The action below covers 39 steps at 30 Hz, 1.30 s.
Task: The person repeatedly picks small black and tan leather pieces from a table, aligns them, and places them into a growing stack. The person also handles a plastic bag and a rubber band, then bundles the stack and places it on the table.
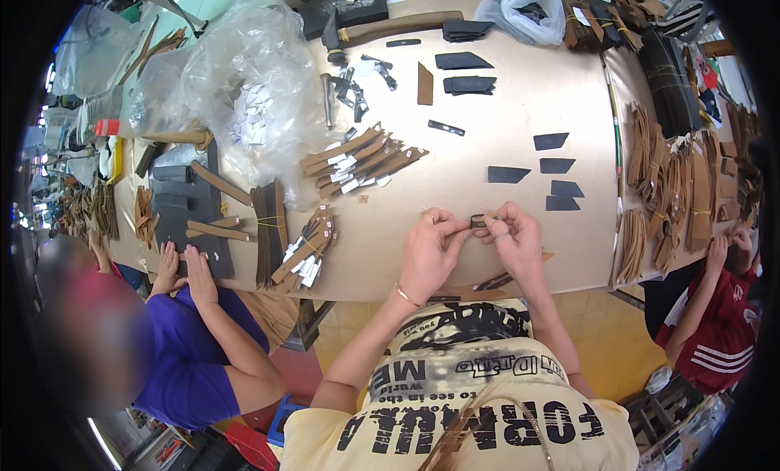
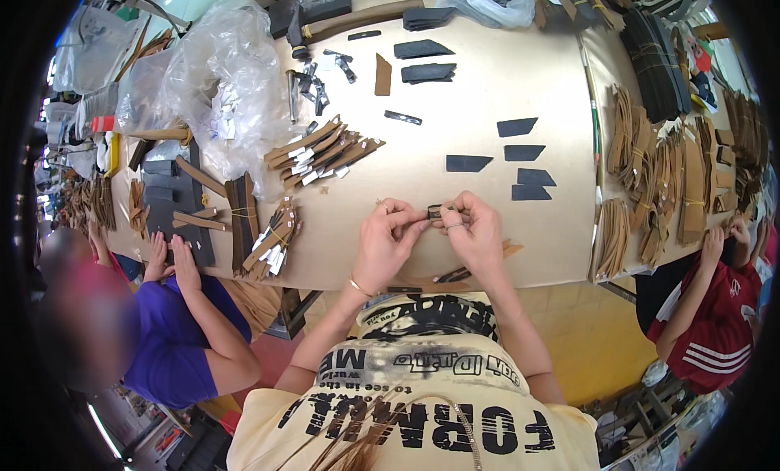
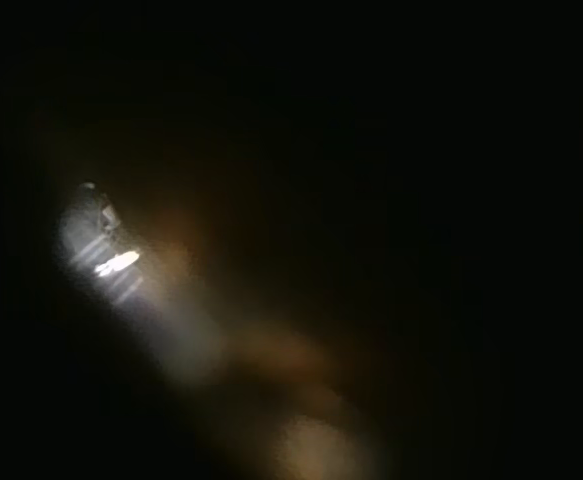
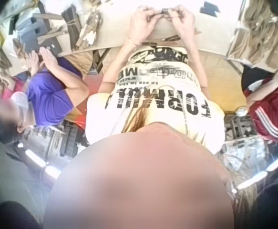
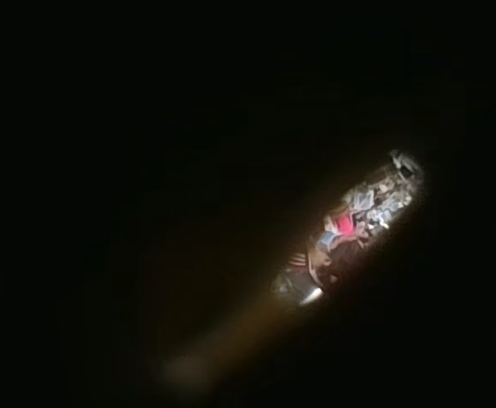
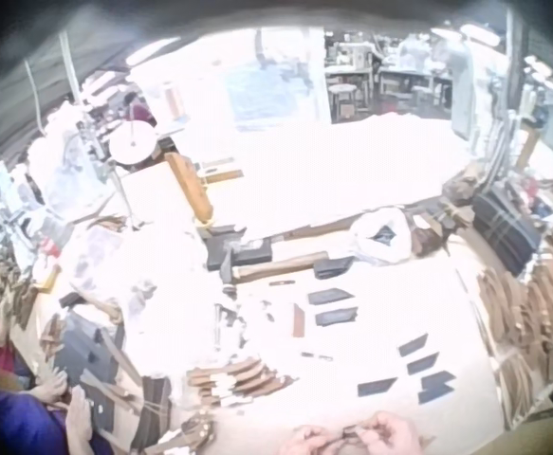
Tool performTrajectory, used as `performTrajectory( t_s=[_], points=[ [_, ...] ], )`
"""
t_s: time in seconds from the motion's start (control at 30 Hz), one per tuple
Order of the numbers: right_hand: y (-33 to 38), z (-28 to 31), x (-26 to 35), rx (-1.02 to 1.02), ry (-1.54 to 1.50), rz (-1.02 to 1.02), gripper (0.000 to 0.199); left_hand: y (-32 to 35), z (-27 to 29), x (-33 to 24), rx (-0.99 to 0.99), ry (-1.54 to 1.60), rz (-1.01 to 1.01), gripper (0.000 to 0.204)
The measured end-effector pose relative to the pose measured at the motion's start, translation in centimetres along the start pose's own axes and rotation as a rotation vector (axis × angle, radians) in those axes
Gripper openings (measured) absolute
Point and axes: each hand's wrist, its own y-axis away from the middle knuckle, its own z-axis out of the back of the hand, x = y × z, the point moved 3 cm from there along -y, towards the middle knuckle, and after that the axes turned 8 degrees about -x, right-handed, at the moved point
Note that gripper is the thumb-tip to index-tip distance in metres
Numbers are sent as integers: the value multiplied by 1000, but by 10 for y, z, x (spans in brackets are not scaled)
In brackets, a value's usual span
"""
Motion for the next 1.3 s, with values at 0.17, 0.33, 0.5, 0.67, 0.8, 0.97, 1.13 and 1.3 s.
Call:
performTrajectory(
  t_s=[0.17, 0.33, 0.5, 0.67, 0.8, 0.97, 1.13, 1.3],
  points=[
    [0, 3, 4, 17, 68, -5, 14, -12, 2, 2, 132, -52, 115, 11],
    [0, 4, -4, -16, 26, -5, 12, -7, -7, 0, -35, -159, 6, 10],
    [-1, 7, -15, -35, -109, 49, 12, 2, -16, -12, -161, -230, -25, 15],
    [-2, 6, -14, -46, -40, 28, 17, -19, 46, -9, -167, -25, 53, 12],
    [-2, 4, -10, -70, -24, 9, 19, -98, 185, 18, -708, -339, -184, 17],
    [-1, 2, -8, -63, -35, 39, 22, -186, 250, 70, -519, -657, -173, 23],
    [-1, 2, -8, -85, -54, 15, 21, -193, 249, 94, -594, -668, -107, 16],
    [-1, 2, -9, -70, -81, -5, 20, -147, 260, 49, -803, -569, -21, 23]
  ],
)
